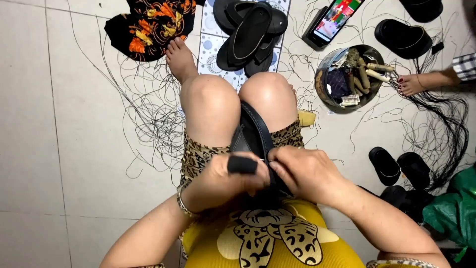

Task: Hand-stitching the straps of black sandals using a needle and thread while sitting on the floor.

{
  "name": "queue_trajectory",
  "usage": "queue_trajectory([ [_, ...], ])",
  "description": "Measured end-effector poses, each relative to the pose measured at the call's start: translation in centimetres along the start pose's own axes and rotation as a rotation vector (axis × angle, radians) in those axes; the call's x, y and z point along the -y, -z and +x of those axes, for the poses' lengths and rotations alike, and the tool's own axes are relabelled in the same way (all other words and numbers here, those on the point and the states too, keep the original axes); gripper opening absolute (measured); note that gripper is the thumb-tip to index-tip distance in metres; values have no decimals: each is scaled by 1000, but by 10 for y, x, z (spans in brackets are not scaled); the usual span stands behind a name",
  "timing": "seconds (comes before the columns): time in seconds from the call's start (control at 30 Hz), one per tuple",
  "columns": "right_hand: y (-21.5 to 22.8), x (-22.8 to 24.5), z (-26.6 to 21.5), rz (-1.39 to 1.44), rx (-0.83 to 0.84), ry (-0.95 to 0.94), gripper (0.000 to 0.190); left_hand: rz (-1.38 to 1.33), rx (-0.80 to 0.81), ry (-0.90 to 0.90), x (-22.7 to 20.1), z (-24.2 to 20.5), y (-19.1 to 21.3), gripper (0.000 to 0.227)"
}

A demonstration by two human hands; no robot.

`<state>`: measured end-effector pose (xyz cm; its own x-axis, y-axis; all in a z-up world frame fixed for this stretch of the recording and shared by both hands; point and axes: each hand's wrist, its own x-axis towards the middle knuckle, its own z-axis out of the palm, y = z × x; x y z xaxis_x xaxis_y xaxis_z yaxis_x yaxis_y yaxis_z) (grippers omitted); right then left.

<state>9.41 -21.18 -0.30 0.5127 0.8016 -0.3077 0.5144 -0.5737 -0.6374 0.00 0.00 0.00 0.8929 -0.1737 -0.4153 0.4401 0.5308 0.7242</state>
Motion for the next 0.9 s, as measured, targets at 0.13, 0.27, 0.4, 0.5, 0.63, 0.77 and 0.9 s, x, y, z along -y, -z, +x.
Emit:
queue_trajectory([
  [0.13,-27,-27,-18,96,13,-113,27,385,-316,63,16,7,5,10],
  [0.27,-23,-3,-16,77,-170,-59,31,1347,-122,-367,76,1,18,16],
  [0.4,37,14,-16,-119,51,-15,34,1235,-96,-464,42,11,-1,45],
  [0.5,75,-14,-35,-105,176,-241,44,1030,-83,-448,13,3,8,11],
  [0.63,32,-50,-43,247,238,-414,55,1030,-130,-480,16,1,-5,50],
  [0.77,-32,-45,-38,1247,-21,-382,20,1165,-108,-402,29,4,-9,30],
  [0.9,-36,-33,-44,1308,105,-256,24,1005,-220,-508,38,4,-5,18],
])
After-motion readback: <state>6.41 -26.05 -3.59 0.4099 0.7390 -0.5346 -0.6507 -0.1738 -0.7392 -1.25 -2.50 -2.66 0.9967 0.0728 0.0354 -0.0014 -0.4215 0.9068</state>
